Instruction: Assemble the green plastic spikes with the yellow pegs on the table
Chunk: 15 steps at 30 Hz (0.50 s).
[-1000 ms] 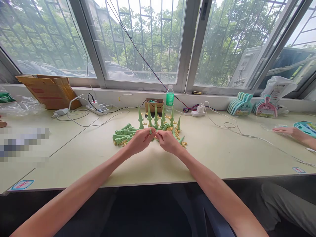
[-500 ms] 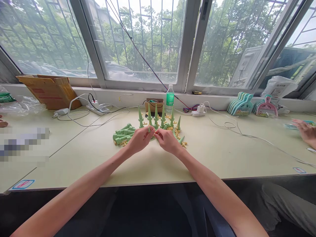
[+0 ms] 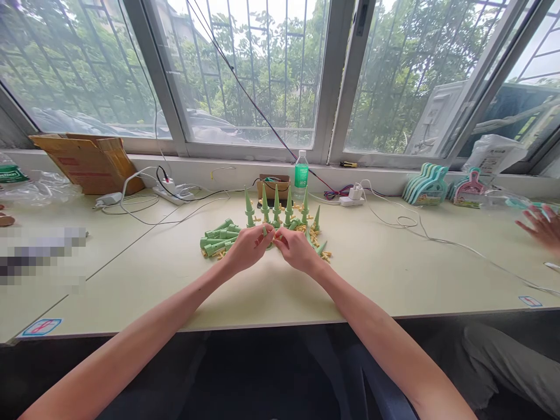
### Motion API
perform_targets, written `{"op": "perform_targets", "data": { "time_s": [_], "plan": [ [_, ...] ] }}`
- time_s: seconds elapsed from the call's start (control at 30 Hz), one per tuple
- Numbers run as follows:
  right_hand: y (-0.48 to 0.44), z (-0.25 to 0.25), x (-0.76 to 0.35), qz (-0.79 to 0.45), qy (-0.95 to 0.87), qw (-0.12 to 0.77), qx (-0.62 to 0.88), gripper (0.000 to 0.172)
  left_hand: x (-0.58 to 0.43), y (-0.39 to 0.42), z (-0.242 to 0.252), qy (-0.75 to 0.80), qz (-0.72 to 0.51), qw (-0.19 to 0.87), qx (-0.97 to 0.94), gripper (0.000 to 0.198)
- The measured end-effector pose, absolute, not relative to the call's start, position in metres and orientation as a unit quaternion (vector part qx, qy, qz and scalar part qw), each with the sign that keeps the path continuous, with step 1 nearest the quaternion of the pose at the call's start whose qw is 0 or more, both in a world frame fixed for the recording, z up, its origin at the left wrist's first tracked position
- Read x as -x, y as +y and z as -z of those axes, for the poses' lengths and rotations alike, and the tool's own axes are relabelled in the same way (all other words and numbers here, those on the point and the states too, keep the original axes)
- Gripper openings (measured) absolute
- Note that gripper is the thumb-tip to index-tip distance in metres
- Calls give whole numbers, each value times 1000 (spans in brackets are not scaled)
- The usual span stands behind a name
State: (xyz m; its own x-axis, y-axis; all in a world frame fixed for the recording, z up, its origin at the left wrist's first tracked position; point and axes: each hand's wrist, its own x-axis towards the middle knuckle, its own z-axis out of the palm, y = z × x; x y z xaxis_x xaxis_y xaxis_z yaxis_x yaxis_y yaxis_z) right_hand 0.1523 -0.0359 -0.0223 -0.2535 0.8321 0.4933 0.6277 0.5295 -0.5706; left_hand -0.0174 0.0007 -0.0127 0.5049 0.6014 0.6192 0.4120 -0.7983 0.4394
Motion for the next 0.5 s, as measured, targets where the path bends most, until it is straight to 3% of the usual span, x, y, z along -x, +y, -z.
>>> {"op": "perform_targets", "data": {
  "time_s": [0.5],
  "plan": [
    [-35, 25, -154, -138, -785, 383, 467, 14, 18, -2, 11, 289, -381, 133, -868, 28]
  ]
}}
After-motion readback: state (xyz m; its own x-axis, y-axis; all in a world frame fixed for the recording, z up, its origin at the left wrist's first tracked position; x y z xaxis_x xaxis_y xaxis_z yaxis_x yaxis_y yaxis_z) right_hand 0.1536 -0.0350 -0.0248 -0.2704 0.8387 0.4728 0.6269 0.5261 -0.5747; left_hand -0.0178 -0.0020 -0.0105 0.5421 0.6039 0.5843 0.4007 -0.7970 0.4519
